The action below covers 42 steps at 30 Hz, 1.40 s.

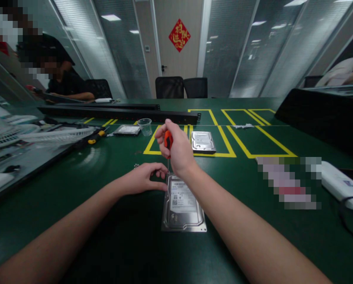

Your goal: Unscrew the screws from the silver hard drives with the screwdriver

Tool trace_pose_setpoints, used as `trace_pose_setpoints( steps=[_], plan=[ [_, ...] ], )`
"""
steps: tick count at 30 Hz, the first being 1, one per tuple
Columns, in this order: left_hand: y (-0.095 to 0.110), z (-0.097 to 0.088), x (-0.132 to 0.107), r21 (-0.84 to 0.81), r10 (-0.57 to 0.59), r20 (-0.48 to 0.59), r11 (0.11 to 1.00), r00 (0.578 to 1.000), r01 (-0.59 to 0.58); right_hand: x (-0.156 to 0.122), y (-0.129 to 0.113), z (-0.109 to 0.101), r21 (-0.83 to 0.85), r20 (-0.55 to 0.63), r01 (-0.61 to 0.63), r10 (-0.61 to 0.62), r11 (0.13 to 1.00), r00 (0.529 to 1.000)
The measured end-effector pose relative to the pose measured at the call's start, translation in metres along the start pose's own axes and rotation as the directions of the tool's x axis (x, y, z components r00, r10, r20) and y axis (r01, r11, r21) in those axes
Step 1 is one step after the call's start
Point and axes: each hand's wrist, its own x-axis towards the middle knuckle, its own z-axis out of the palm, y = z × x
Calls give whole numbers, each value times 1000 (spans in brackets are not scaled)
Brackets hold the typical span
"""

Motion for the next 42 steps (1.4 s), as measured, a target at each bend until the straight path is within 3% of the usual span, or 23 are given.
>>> trace_pose_setpoints(
  steps=[9,13,22,28,32,42],
  plan=[
    [1,-1,0,4,-15,0,1000,1000,15,1,4,-1,-148,-104,11,-27,989,994],
    [-1,0,0,4,-2,-10,1000,1000,2,-1,1,5,-107,-132,-19,5,994,991],
    [0,-1,0,6,2,-2,1000,1000,-2,0,2,-1,-73,29,13,-11,997,1000],
    [1,0,0,4,-10,2,1000,1000,10,1,4,-1,-146,-94,3,-17,989,995],
    [1,0,0,-4,-3,-5,1000,1000,3,0,1,2,-100,-163,-7,-9,995,987],
    [0,0,0,-8,-2,-3,1000,1000,2,2,3,-3,-47,-48,8,-10,999,999]
  ],
)
